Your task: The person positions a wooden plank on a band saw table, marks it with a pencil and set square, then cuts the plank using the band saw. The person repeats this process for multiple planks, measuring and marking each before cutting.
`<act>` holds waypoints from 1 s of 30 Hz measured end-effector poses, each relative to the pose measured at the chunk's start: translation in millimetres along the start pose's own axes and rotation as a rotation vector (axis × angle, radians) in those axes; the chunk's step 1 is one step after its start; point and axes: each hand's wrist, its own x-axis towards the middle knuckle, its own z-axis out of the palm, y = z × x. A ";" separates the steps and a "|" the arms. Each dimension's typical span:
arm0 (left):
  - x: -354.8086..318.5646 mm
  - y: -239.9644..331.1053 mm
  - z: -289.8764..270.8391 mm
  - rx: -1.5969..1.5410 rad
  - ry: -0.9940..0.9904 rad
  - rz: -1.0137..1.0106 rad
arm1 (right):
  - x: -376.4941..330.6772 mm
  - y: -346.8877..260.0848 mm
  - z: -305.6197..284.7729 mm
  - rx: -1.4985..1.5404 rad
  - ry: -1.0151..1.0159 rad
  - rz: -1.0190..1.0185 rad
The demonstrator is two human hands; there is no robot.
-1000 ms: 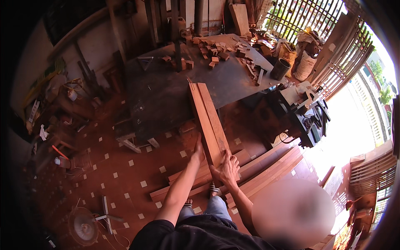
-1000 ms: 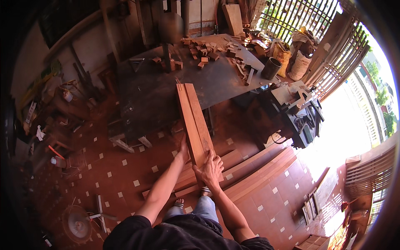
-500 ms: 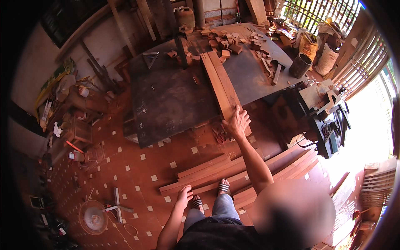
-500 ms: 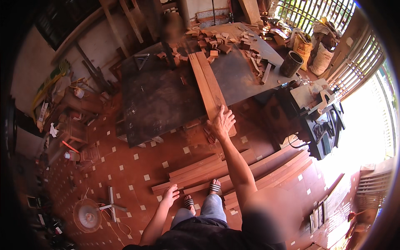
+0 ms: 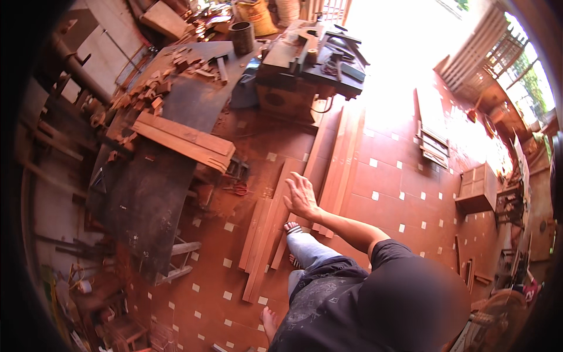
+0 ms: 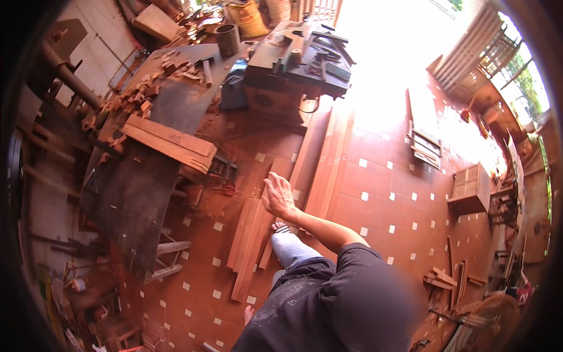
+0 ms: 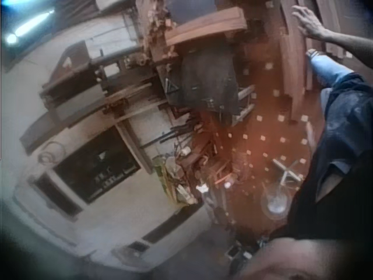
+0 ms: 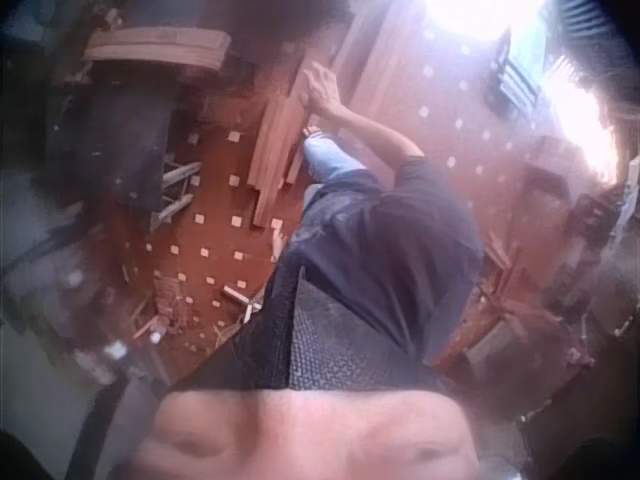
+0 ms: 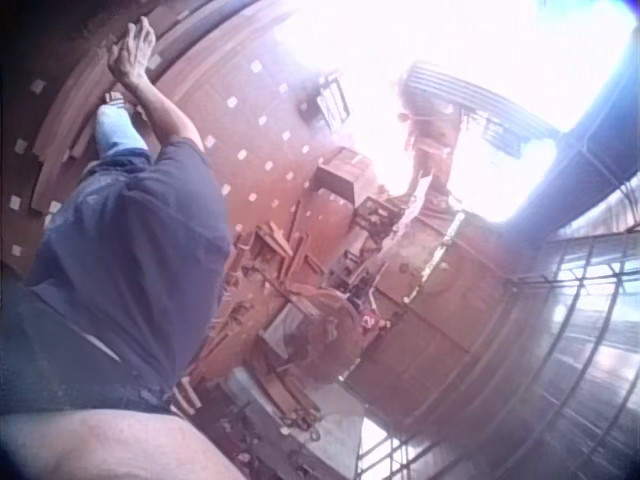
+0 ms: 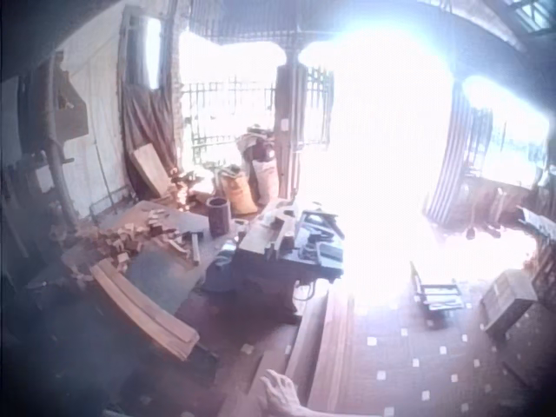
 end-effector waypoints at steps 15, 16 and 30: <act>-21.7 35.8 62.9 0.030 -0.004 0.305 | -71.0 319.5 -150.0 -0.035 -0.675 1.040; -22.7 32.6 77.2 0.041 -0.006 0.304 | -54.3 334.6 -163.9 -0.094 -0.650 1.005; -125.4 -155.5 336.4 0.136 0.205 0.095 | 305.6 522.4 -242.8 -0.251 -0.077 0.356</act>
